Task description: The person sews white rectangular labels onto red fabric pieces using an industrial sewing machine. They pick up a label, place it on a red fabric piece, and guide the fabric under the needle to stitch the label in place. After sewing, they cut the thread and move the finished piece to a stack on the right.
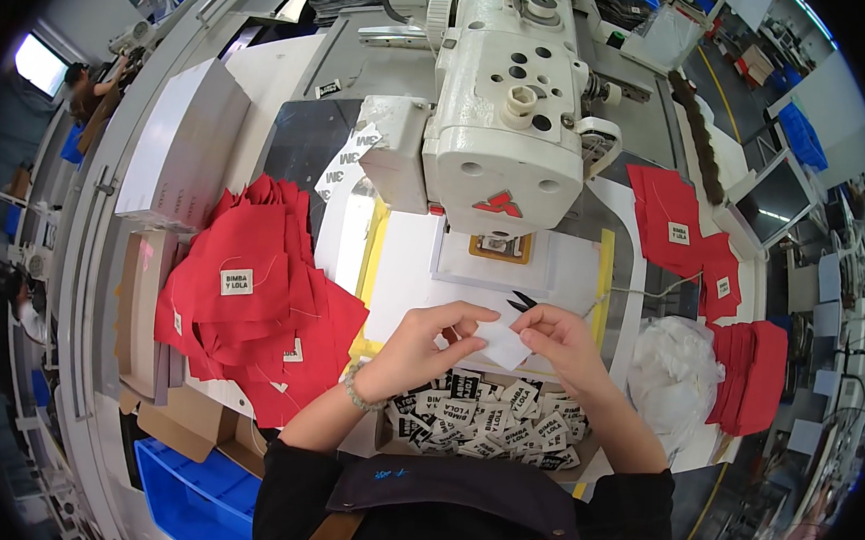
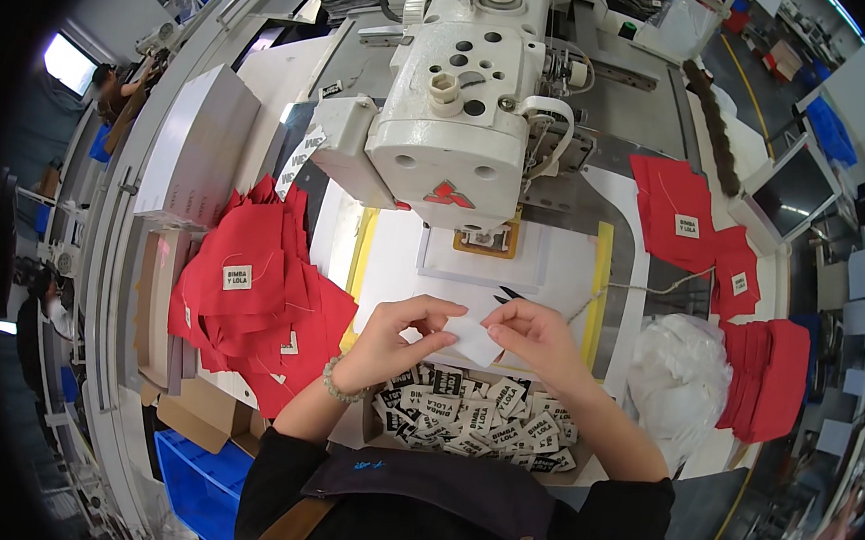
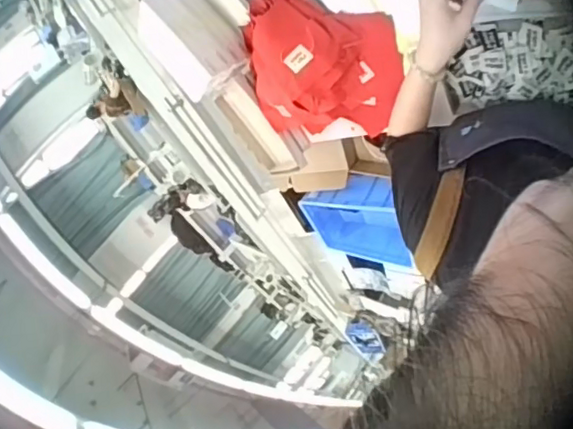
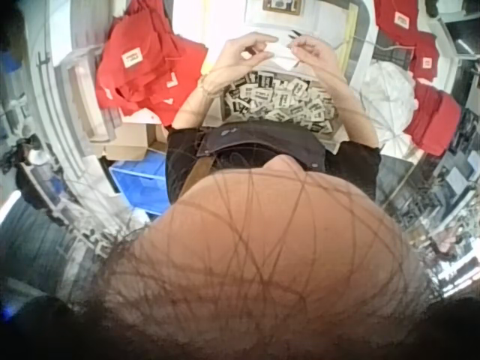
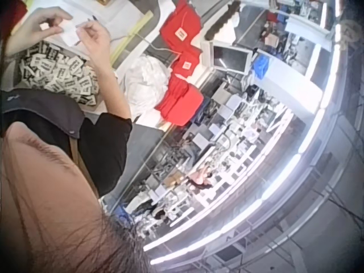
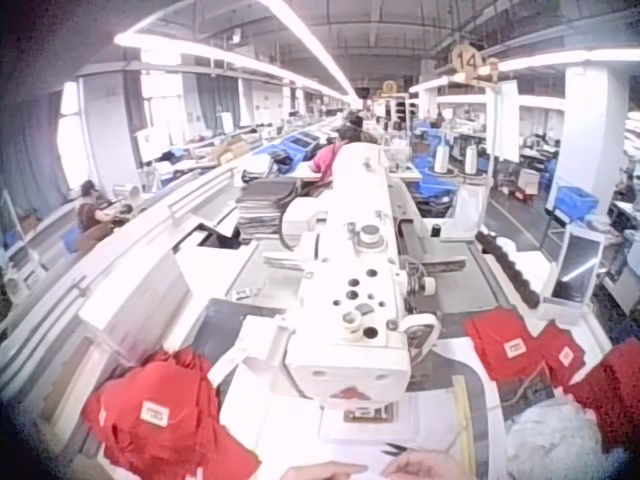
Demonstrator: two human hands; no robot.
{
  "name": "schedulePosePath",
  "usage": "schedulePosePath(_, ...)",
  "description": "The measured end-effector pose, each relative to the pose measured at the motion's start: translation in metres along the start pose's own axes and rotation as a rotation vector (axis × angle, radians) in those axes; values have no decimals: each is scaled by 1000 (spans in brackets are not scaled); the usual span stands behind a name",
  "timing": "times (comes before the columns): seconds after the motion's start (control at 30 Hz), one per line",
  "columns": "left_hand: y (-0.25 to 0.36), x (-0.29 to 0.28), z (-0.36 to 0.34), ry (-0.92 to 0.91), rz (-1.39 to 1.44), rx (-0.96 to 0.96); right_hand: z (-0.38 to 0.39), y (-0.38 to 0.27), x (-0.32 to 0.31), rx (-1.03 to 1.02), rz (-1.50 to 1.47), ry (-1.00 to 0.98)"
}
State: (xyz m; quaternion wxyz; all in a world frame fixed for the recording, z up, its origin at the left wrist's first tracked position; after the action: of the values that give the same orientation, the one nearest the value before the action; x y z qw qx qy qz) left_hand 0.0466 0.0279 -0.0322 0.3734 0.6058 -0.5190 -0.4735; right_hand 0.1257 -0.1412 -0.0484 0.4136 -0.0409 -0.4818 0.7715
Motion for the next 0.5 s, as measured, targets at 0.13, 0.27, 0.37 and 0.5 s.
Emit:
schedulePosePath(0.13, 4, 0, 2, -6, 6, 4, -8, 10, -5, 54, -7, -116)
schedulePosePath(0.27, 2, -1, 3, -20, 14, 19, -11, 9, -1, 90, -34, -163)
schedulePosePath(0.37, 2, -1, 4, -21, 29, 21, -11, 8, 3, 96, -51, -176)
schedulePosePath(0.5, 4, -2, 4, -57, 22, 9, -13, 9, 5, 153, -36, -192)
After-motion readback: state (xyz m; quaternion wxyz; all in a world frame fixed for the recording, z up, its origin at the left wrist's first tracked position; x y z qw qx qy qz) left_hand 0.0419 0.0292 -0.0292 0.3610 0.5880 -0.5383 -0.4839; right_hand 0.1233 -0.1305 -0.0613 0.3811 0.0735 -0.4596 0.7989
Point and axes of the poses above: each hand's wrist, its own z-axis away from the middle knuckle, its own x-axis out of the palm, y = z × x, the point moved 5 cm from there along -z, towards the middle knuckle, and after that the axes turned 14 degrees about x, right-handed, at the moved point
